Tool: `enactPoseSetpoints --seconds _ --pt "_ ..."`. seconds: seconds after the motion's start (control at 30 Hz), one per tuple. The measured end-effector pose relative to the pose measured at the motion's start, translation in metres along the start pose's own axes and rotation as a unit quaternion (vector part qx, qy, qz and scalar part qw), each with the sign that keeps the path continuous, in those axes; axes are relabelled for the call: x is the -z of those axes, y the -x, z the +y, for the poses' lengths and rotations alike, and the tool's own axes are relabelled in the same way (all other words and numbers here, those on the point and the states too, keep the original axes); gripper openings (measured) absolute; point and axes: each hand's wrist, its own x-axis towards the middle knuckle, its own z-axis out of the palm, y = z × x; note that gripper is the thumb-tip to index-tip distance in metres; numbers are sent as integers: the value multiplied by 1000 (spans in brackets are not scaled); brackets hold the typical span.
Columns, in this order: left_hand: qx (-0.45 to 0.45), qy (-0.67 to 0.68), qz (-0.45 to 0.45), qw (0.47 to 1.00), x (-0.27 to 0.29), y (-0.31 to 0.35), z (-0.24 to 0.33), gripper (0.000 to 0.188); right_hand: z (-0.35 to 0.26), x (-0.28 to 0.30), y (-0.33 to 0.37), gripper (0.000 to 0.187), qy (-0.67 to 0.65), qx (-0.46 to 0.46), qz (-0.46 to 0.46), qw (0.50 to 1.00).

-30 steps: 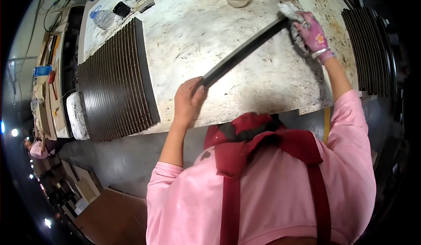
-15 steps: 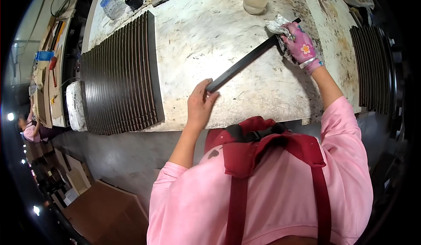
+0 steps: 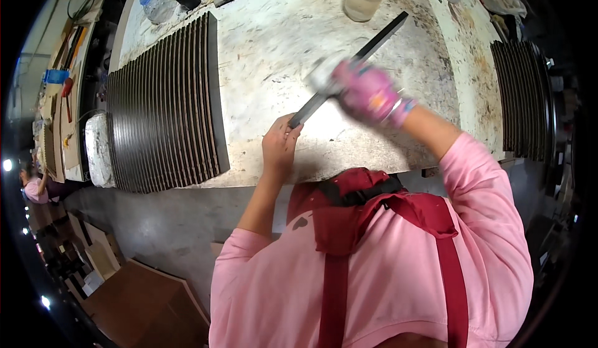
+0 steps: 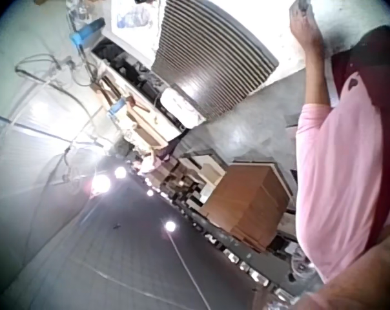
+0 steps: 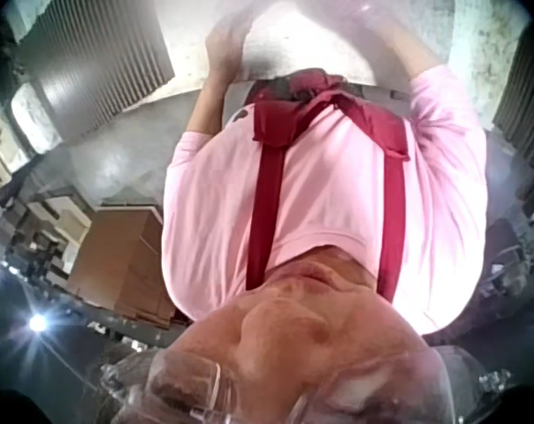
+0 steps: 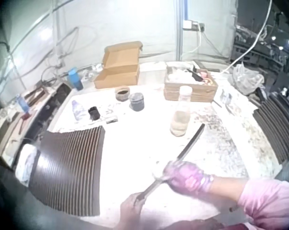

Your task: The person wipes long wooden slats one by one with a cloth, occasionally pouring liquid from a bottle onto the cloth. After wiping each side of a slat, the person places it onto a stack on the table.

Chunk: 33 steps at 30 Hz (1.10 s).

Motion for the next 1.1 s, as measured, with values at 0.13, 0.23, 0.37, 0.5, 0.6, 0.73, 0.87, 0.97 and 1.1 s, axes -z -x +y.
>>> enactPoseSetpoints --seconds 0.13,0.23,0.37,0.5,0.6,0.73,0.87,0.97,1.1 --pt "-26 2 11 1000 -5 1 -2 21 34 28 2 23 23 -128 26 991" --pt "-49 3 19 999 -13 -3 -2 20 -12 -29 -2 24 50 -67 33 996" --pt "-49 0 12 999 -5 1 -20 21 -68 -47 3 21 -72 146 107 981" --pt "-55 -15 4 998 -3 -3 -5 25 -36 -22 8 29 -215 87 -19 973" --pt "-36 2 20 999 4 4 -1 23 25 21 18 31 -187 -8 120 975" --pt "25 36 10 999 11 0 4 23 120 23 49 40 -65 -112 138 982" --pt "92 17 -83 992 27 -6 26 29 123 7 40 34 -46 -121 163 978" --pt "192 151 -159 957 43 -11 17 36 121 4 39 33 -38 -127 170 976" --pt "289 286 -212 889 55 -19 12 42 121 2 40 34 -69 -125 177 974"
